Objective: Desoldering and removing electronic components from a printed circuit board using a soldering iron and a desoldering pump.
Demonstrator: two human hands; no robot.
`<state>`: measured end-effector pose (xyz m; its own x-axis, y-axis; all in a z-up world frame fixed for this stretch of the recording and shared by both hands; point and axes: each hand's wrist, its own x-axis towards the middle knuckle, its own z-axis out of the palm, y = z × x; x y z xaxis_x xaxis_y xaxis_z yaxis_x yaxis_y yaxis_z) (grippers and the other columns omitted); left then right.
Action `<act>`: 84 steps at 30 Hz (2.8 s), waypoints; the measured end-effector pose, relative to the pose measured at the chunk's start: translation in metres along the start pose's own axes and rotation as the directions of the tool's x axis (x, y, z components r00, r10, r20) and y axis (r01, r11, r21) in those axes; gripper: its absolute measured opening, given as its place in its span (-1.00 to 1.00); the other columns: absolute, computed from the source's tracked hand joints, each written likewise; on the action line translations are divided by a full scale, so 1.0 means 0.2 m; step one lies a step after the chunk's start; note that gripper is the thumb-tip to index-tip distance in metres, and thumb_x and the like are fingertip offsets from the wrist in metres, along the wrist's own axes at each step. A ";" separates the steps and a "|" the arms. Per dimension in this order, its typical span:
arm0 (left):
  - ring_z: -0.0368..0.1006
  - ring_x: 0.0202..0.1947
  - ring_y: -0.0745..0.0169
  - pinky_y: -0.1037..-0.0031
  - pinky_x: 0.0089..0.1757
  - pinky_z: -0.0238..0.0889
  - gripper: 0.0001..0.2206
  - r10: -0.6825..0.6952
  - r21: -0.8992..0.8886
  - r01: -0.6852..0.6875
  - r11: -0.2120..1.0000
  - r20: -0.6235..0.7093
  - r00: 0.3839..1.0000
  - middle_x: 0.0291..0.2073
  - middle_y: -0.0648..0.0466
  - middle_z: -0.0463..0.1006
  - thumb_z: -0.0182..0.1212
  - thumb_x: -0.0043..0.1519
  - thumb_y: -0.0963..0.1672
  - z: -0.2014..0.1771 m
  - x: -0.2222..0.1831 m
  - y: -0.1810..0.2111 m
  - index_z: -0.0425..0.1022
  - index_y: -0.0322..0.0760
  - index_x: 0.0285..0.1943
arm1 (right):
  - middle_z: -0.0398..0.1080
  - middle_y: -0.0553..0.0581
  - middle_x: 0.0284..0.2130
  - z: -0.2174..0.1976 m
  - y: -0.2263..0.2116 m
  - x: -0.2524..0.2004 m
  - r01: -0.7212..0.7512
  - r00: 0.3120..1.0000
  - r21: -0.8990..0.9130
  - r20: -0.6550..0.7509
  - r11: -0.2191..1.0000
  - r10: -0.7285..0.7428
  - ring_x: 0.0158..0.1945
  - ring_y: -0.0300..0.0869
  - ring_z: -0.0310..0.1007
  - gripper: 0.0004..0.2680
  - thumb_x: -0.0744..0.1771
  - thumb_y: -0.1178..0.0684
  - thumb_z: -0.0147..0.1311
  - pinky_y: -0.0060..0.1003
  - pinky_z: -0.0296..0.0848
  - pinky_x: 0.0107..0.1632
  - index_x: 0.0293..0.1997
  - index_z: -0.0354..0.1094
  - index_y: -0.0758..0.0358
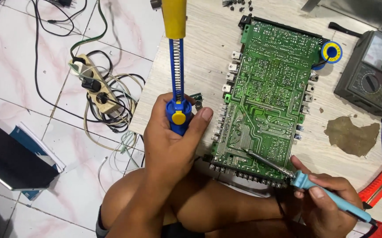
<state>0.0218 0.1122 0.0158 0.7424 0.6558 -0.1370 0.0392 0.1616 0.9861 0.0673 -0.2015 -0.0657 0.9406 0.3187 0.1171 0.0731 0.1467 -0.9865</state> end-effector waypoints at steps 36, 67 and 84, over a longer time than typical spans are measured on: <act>0.27 -0.54 0.52 0.69 -0.45 0.16 -0.77 0.040 0.059 -0.043 0.997 0.055 0.998 -0.50 0.20 0.40 0.31 0.24 -0.18 0.02 -0.03 0.04 0.40 -0.37 0.00 | 0.42 0.21 -0.39 0.02 -0.03 0.00 -0.011 1.000 -0.146 0.008 0.989 0.012 -0.41 -0.29 0.44 -0.95 0.37 0.20 -0.04 0.35 0.43 0.59 -0.12 0.25 0.28; 0.29 -0.54 0.49 0.67 -0.44 0.19 -0.77 0.035 0.058 -0.037 0.998 0.050 0.998 -0.49 0.18 0.42 0.31 0.24 -0.17 0.02 -0.02 0.03 0.39 -0.37 -0.01 | 0.41 0.15 -0.40 0.02 -0.02 0.00 0.002 1.000 -0.095 0.009 0.995 -0.001 -0.40 -0.32 0.45 -0.94 0.37 0.22 -0.05 0.37 0.40 0.60 -0.10 0.25 0.24; 0.33 -0.50 0.48 0.66 -0.41 0.25 -0.73 0.055 0.081 -0.058 0.995 0.043 0.998 -0.45 0.16 0.44 0.30 0.24 -0.14 0.02 -0.01 0.03 0.40 -0.38 0.02 | 0.43 0.16 -0.33 0.02 -0.03 0.00 -0.010 1.000 -0.071 -0.015 0.997 0.009 -0.40 -0.30 0.44 -0.95 0.37 0.20 -0.03 0.37 0.40 0.60 -0.11 0.26 0.23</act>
<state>0.0229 0.1089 0.0220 0.7715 0.6314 -0.0783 0.0500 0.0626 0.9968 0.0651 -0.1982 -0.0600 0.9462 0.3054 0.1065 0.0870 0.0768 -0.9932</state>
